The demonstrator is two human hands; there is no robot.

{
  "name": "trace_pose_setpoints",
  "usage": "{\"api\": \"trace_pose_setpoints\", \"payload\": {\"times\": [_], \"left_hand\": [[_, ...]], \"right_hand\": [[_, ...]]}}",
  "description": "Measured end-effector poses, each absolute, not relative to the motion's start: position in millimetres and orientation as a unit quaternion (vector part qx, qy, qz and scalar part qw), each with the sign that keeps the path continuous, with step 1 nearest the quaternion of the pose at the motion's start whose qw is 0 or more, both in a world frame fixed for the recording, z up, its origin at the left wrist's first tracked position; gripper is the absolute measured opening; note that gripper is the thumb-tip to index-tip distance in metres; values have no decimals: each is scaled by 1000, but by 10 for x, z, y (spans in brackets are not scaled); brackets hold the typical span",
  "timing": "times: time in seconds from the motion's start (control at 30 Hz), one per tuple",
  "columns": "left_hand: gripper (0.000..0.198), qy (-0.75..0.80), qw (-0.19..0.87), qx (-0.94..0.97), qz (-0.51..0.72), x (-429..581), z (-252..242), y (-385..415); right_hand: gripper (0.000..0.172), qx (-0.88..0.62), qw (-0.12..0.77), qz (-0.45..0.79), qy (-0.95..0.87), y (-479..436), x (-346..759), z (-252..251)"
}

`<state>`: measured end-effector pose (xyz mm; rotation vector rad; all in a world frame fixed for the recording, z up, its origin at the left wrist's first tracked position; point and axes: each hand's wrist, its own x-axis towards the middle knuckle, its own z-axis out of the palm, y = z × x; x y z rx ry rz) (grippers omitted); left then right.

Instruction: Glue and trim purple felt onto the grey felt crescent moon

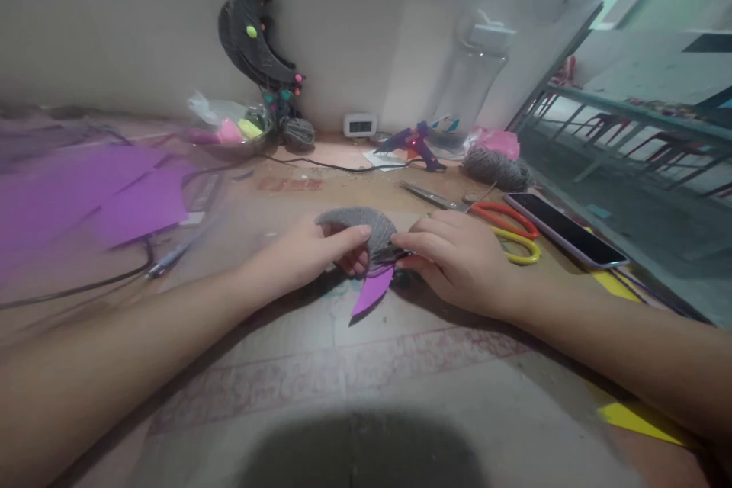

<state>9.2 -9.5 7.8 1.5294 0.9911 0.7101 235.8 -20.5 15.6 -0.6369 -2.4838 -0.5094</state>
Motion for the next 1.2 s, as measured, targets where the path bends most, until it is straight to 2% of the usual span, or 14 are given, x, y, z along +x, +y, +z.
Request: {"api": "trace_pose_setpoints", "payload": {"times": [0.83,1.03,1.2], "left_hand": [[34,416,556,663,278,72,102,-74],[33,413,557,665,277,77,77,-72],[33,404,560,666,282,76,68,-71]], "right_hand": [[26,-218,229,-186,-930,-207,2349,146],[21,-209,227,-185,-933,-197,2362,143],[25,-228,243,-179,-926,-203,2353,130]]}}
